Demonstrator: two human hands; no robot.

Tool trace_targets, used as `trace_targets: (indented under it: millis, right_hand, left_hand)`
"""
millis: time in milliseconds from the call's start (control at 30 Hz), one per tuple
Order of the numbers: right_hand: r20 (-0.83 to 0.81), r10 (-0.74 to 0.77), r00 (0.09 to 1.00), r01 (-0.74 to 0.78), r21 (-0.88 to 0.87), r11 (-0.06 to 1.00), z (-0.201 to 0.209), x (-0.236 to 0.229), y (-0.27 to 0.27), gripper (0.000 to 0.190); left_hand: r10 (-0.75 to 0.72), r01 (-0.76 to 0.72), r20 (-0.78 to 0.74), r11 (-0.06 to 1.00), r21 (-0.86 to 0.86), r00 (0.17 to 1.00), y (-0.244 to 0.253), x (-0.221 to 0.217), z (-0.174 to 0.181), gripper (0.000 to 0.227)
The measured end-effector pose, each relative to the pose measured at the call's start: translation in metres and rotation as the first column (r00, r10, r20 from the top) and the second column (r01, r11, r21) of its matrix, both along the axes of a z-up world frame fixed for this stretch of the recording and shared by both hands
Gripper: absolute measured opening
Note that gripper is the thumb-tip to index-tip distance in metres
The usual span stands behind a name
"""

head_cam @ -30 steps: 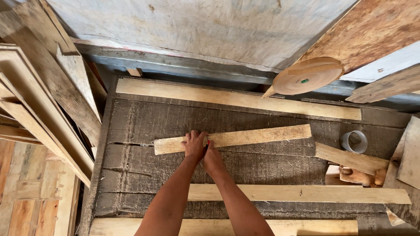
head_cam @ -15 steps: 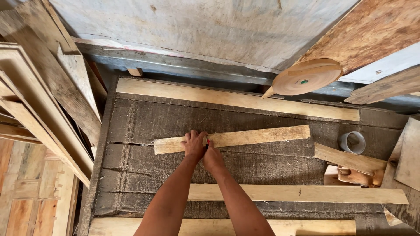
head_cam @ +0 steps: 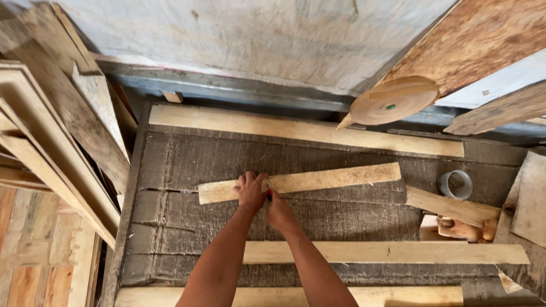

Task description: Scoring and cutting thin wood planks using a utility knife on a workbench.

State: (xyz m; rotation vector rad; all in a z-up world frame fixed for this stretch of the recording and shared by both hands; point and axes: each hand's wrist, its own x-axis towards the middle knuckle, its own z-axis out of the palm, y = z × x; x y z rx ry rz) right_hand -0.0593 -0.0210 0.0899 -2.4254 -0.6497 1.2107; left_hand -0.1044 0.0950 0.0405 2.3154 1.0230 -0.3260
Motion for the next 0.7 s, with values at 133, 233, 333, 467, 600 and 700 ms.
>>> trace_targets:
  millis: [133, 233, 333, 467, 600, 700]
  right_hand:
    - [0.01, 0.035, 0.999, -0.035, 0.002, 0.999, 0.005, 0.006, -0.02, 0.063]
    - [0.012, -0.126, 0.992, 0.127, -0.01, 0.992, -0.004, 0.017, -0.021, 0.059]
    - [0.192, -0.214, 0.958, 0.187, 0.151, 0.971, -0.027, 0.03, -0.012, 0.058]
    - [0.439, -0.189, 0.878, 0.048, 0.312, 0.949, -0.056, 0.035, 0.0, 0.071]
    - [0.485, -0.097, 0.869, -0.01, 0.213, 0.977, -0.059, 0.038, 0.008, 0.082]
    - [0.421, -0.091, 0.902, 0.043, 0.123, 0.991, -0.054, 0.043, 0.001, 0.081]
  left_hand:
    - [0.009, -0.009, 0.013, 1.0, -0.029, 1.0, 0.002, 0.0, -0.011, 0.066]
    - [0.01, -0.01, -0.002, 1.0, -0.017, 1.0, -0.001, -0.002, -0.021, 0.07]
    - [0.05, -0.05, 0.028, 0.999, 0.007, 0.998, 0.001, -0.001, -0.017, 0.075]
    - [0.045, -0.044, 0.06, 0.999, -0.023, 0.997, 0.001, -0.005, -0.017, 0.074]
    - [0.025, -0.02, 0.125, 0.999, -0.039, 0.992, 0.005, -0.012, 0.0, 0.077]
    - [-0.055, 0.057, 0.09, 0.998, -0.02, 0.994, 0.012, -0.017, -0.005, 0.083]
